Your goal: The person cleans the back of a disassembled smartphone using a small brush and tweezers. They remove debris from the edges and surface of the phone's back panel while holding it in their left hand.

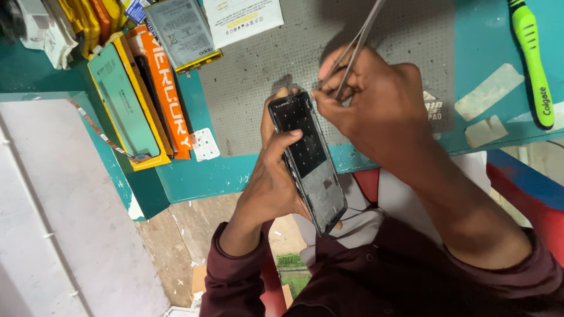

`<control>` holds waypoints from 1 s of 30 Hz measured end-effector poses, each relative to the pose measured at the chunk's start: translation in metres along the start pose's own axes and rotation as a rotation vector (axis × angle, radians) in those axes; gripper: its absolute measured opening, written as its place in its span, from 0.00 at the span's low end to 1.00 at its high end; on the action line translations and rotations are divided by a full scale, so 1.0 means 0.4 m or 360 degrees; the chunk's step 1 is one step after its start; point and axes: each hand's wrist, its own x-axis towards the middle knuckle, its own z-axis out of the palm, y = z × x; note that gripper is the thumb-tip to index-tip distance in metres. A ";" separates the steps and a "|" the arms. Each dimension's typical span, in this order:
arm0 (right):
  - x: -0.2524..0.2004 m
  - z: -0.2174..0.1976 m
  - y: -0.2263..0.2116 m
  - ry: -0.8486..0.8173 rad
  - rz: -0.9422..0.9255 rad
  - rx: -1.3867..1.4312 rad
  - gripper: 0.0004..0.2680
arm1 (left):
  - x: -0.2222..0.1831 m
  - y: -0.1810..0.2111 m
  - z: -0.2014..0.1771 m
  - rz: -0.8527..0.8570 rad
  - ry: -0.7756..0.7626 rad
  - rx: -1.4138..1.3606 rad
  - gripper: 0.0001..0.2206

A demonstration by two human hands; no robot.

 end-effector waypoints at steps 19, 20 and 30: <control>0.004 0.006 0.001 0.0088 -0.0045 -0.0009 0.09 | -0.007 0.008 0.002 -0.0023 -0.0010 -0.0003 0.66; 0.000 0.001 0.000 0.0049 -0.0017 -0.0050 0.09 | -0.006 0.007 0.003 -0.0015 0.0008 -0.0024 0.66; -0.009 -0.016 -0.008 -0.0041 0.0059 -0.0010 0.09 | 0.003 0.010 0.004 0.0001 0.0053 -0.0082 0.66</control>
